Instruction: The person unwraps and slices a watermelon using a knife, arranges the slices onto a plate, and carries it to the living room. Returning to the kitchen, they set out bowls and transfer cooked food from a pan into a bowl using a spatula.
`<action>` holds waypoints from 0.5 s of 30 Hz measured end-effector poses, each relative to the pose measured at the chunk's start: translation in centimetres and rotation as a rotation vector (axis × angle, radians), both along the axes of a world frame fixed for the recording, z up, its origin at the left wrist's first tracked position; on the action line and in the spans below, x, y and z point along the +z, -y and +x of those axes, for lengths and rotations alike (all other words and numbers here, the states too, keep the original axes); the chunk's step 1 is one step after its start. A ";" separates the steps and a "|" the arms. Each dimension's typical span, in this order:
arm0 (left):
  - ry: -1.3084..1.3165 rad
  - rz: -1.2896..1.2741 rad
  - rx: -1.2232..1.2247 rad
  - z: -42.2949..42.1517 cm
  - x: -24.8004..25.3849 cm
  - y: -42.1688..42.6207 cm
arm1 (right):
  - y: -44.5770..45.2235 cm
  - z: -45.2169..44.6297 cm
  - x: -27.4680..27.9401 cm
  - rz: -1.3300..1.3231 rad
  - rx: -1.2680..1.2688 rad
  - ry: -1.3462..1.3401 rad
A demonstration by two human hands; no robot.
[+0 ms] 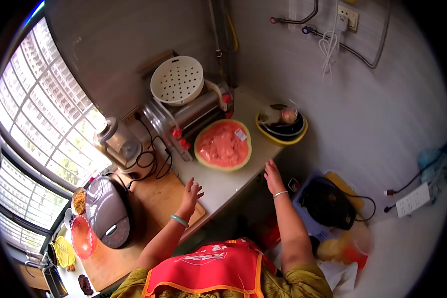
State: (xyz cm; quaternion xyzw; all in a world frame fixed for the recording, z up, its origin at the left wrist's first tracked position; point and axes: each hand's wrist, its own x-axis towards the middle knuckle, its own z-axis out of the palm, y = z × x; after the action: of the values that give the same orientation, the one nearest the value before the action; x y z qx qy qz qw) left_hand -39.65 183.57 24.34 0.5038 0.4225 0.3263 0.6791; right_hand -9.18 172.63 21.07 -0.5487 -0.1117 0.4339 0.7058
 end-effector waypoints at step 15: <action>0.589 -0.481 0.045 9.4 -3.8 -14.2 | -17.4 5.1 1.4 0.004 0.415 -0.301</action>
State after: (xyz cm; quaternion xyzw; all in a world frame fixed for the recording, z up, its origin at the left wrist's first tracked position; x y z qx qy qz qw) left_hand -30.24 197.74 20.59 0.2051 0.2847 0.3637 0.8629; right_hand -4.03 190.02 22.45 -0.4419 -0.1166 0.6458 0.6116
